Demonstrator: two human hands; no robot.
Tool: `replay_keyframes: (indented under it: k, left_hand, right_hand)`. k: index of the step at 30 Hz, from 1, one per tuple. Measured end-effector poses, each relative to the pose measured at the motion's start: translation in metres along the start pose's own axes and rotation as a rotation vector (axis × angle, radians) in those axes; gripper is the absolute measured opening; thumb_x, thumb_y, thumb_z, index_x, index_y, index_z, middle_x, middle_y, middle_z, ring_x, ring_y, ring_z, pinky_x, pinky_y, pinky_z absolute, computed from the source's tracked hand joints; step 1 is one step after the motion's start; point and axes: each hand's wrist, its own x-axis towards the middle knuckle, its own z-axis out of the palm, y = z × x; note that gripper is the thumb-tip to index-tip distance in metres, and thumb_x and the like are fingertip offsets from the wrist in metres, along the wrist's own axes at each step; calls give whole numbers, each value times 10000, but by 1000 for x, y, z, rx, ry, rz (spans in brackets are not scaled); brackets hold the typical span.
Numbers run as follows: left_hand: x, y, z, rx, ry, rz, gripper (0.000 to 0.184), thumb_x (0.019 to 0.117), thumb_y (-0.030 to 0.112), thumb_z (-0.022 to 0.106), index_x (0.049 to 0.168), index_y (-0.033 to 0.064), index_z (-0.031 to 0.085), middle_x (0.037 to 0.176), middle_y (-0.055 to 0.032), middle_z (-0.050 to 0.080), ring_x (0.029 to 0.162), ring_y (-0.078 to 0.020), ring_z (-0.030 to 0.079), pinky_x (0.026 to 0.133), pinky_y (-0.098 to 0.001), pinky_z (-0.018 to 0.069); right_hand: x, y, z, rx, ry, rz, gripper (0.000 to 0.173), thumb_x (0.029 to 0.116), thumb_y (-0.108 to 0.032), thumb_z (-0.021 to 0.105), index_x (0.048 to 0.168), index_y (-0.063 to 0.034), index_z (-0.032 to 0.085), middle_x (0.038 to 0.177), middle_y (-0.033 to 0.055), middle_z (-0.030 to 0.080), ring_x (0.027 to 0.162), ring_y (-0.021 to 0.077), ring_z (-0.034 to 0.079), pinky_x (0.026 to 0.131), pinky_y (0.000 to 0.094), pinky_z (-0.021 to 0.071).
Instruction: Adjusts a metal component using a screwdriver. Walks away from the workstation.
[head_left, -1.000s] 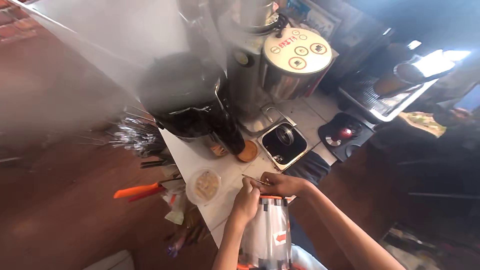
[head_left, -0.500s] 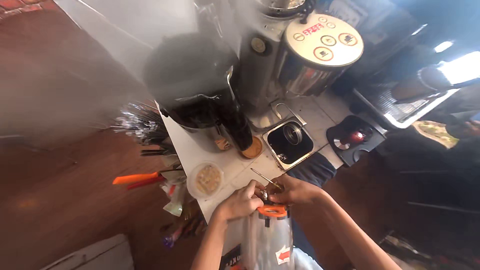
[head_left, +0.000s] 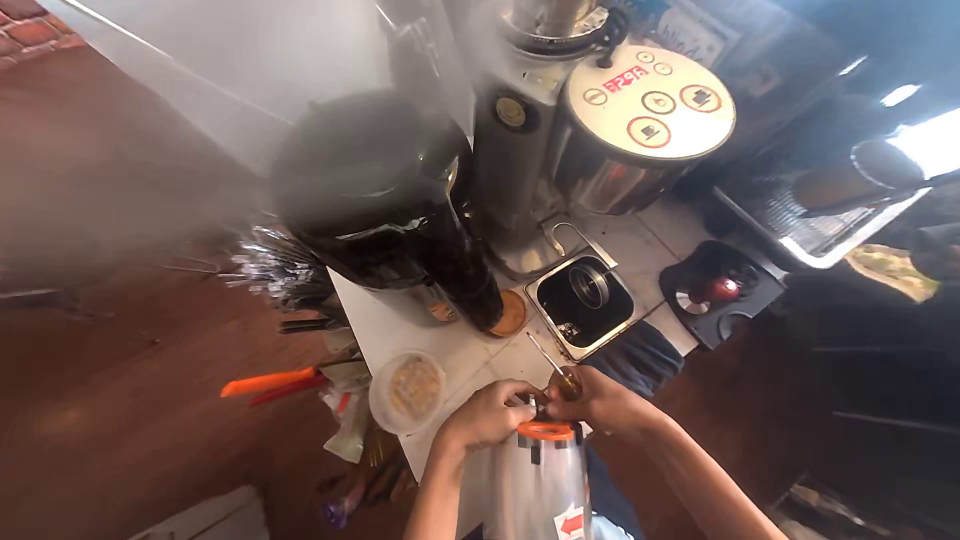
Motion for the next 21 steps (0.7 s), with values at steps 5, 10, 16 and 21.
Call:
replay_keyframes:
  k: [5, 10, 16, 21]
  left_hand:
    - [3, -17, -8, -145, 2, 29, 334, 990, 284, 584, 1246, 92, 680, 1082, -28, 680, 915, -91, 632, 796, -297, 529]
    - [-2, -19, -10, -201, 4, 32, 302, 974, 223, 599, 1215, 72, 700, 1053, -11, 717, 914, -74, 663, 828, -286, 554]
    - [-7, -16, 3, -123, 34, 66, 378, 971, 289, 558, 1275, 103, 686, 1129, -31, 718, 912, -113, 678, 793, -322, 567]
    - [-17, -23, 6, -102, 19, 170, 413, 1009, 296, 506, 1339, 87, 637, 1177, -36, 706, 982, -114, 675, 843, -326, 571]
  right_hand:
    - [12, -2, 9, 71, 88, 60, 274, 791, -147, 854, 952, -91, 639, 778, -19, 665, 706, 92, 650, 696, 298, 571]
    - [12, 0, 17, -33, 195, 44, 360, 781, -316, 873, 973, -98, 660, 746, -18, 652, 669, 100, 627, 661, 318, 550]
    - [-35, 12, -1, -285, 419, -147, 309, 953, -348, 661, 1113, -91, 595, 728, -17, 549, 595, 104, 535, 545, 322, 485]
    - [-80, 11, -5, -360, 115, -126, 536, 922, -116, 609, 1404, -56, 382, 1019, 80, 608, 805, 140, 631, 710, 341, 567]
